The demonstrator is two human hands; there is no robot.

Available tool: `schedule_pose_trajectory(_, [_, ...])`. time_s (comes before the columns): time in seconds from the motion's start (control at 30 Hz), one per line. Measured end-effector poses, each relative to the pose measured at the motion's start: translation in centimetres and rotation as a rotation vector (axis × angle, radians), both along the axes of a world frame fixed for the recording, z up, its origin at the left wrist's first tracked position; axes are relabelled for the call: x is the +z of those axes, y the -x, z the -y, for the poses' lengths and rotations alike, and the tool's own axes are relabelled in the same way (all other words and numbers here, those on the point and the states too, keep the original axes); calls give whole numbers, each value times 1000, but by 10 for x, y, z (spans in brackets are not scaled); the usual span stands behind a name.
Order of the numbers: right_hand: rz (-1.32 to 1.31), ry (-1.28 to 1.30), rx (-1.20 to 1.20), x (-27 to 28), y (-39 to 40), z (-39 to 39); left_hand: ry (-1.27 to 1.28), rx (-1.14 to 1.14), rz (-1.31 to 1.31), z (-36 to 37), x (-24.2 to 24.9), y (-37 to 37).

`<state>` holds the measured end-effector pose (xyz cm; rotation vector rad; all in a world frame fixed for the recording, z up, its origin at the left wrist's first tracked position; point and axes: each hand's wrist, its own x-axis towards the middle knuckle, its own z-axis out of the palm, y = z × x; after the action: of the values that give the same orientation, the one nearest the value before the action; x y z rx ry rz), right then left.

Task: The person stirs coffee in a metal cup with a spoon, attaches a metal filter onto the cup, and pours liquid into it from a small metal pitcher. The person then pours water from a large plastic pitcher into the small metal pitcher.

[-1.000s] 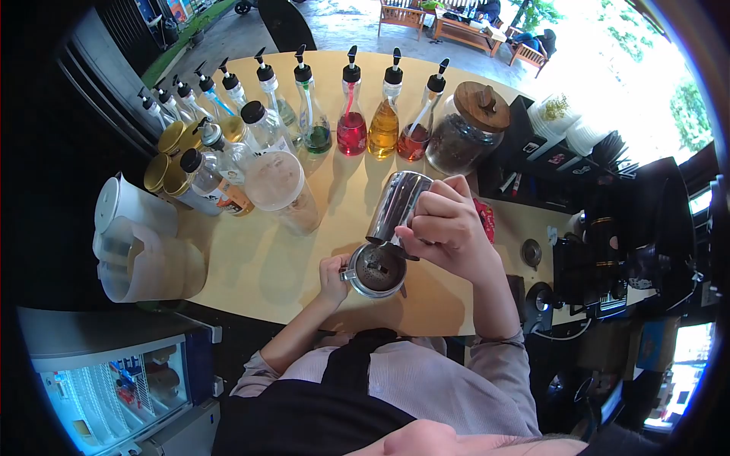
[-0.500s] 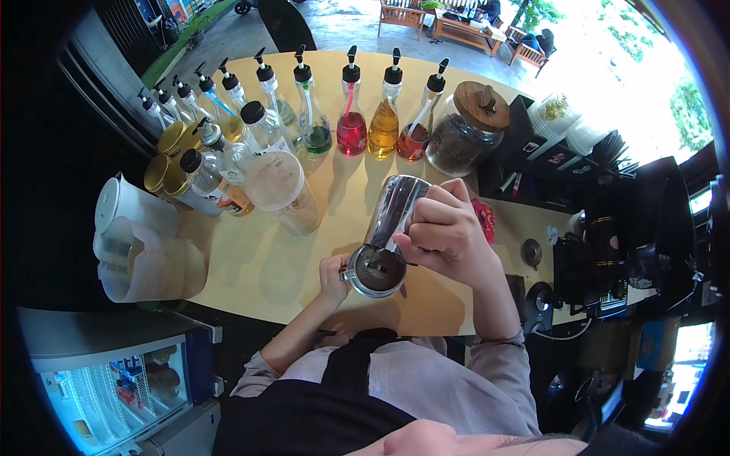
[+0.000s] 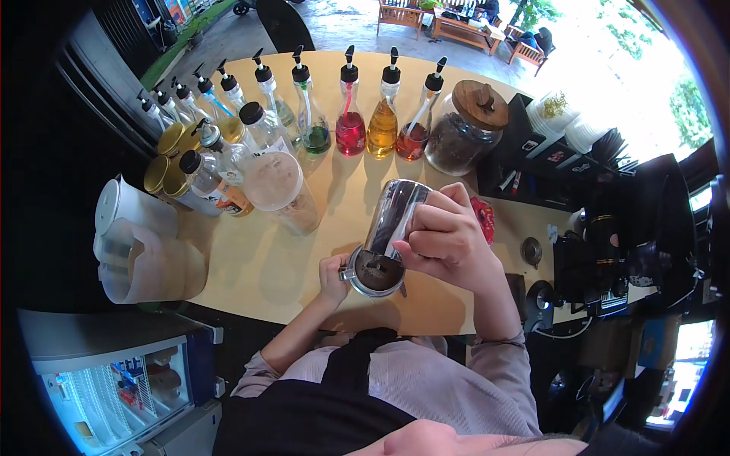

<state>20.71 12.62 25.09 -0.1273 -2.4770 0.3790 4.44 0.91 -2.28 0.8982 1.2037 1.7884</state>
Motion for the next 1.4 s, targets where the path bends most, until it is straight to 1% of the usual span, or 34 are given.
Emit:
schedule_pose_trajectory(0.03, [2,-1,-1,0,0,0,11,5,-47,0,0,1])
schedule_pose_trajectory(0.37, [4,-2,-2,1,-5,1,-9,0,-7,0,0,-1])
schedule_pose_trajectory(0.57, [4,-10,-13,1,-8,1,-25,-44,98,0,-8,0])
schedule_pose_trajectory(0.7, [0,-15,-21,1,-10,0,-7,14,59,-2,-16,-1])
schedule_pose_trajectory(0.77, [-4,-16,-27,1,-10,0,-4,24,58,-2,-11,-2])
schedule_pose_trajectory(0.83, [10,-27,-31,1,-11,0,-9,-37,79,0,-3,-1])
schedule_pose_trajectory(0.9, [8,-22,-28,0,-12,0,-18,-31,68,-1,5,-2])
schedule_pose_trajectory(1.0, [6,-20,-25,1,-12,1,-40,-16,64,-1,0,-2])
schedule_pose_trajectory(1.17, [6,-36,-19,1,-14,2,-29,-21,90,-1,12,-4])
schedule_pose_trajectory(1.23, [21,-30,-25,1,-15,3,-16,4,0,-1,15,-3])
schedule_pose_trajectory(1.4, [5,-38,-14,3,-15,5,-12,46,-6,-3,15,-8])
